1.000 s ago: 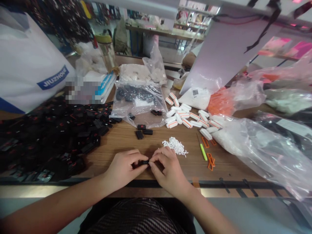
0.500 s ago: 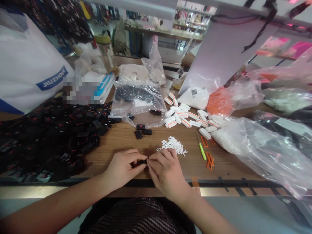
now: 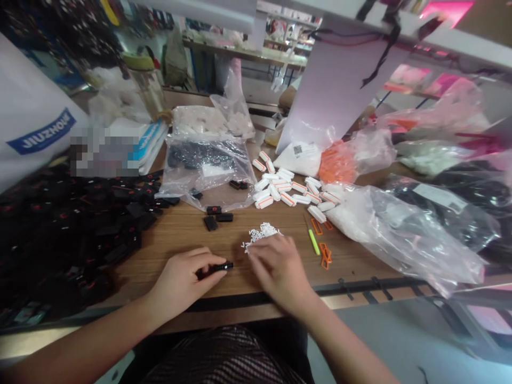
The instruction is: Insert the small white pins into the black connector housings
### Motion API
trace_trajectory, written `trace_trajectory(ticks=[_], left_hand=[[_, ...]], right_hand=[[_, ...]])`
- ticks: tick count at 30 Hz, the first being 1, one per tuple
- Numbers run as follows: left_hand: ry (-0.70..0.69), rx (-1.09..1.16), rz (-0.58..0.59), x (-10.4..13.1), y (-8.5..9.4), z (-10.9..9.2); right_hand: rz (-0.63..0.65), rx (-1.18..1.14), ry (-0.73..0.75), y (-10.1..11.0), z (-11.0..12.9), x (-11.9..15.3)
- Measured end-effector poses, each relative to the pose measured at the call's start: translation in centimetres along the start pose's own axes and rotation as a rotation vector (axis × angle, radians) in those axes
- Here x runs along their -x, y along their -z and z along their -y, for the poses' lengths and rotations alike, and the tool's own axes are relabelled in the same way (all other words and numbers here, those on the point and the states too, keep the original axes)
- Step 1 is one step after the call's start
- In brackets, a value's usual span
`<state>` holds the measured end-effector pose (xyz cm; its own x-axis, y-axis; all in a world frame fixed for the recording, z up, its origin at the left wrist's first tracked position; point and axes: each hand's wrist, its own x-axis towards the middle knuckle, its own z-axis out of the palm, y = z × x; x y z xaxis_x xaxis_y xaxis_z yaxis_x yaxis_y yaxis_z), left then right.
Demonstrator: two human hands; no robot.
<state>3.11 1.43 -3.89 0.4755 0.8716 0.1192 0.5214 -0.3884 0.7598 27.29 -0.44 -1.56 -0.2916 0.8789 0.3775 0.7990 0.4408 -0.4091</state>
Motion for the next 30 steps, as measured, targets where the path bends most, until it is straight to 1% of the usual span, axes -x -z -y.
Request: trace_trajectory(ticks=[1,2,3,4,6,7,9,12,14,16,18,21,23,30], left_hand=[[-0.003,0.000,-0.001,0.0,0.0,0.0],[-0.005,0.003,0.000,0.0,0.0,0.0],[-0.004,0.006,0.001,-0.1,0.0,0.1],[-0.002,0.007,0.003,-0.1,0.0,0.0],[0.000,0.004,0.012,-0.2,0.0,0.0],[-0.001,0.003,0.015,-0.2,0.0,0.0],[-0.001,0.005,0.015,-0.2,0.0,0.0],[0.006,0.013,0.008,-0.2,-0.1,0.0],[0.011,0.014,0.009,-0.1,-0.2,0.1],[0.013,0.014,0.010,-0.1,-0.2,0.1],[0.015,0.016,0.011,-0.1,-0.2,0.1],[0.018,0.008,0.013,-0.1,-0.1,0.0],[0.020,0.002,0.016,-0.2,0.0,-0.1],[0.006,0.000,0.008,-0.2,0.0,-0.1]], right_hand=[[-0.066,0.063,-0.077,0.8,-1.4,0.2],[-0.078,0.151,-0.146,1.5,-2.8,0.4],[-0.043,0.221,-0.212,2.1,-4.1,0.7],[-0.005,0.241,-0.261,2.6,-5.1,1.0],[0.077,0.239,-0.306,3.0,-6.5,1.6],[0.096,0.234,-0.308,3.1,-6.8,1.8],[0.098,0.252,-0.281,2.8,-6.8,2.3],[0.062,0.346,-0.204,2.5,-6.5,2.7],[0.049,0.404,-0.138,2.6,-6.3,2.9],[0.048,0.406,-0.099,2.9,-6.3,3.1],[0.058,0.340,-0.118,3.2,-6.6,3.3],[0.062,0.262,-0.222,3.3,-7.2,3.4],[0.068,0.257,-0.274,3.2,-7.6,3.4],[0.116,0.231,-0.304,3.0,-8.1,3.0]])
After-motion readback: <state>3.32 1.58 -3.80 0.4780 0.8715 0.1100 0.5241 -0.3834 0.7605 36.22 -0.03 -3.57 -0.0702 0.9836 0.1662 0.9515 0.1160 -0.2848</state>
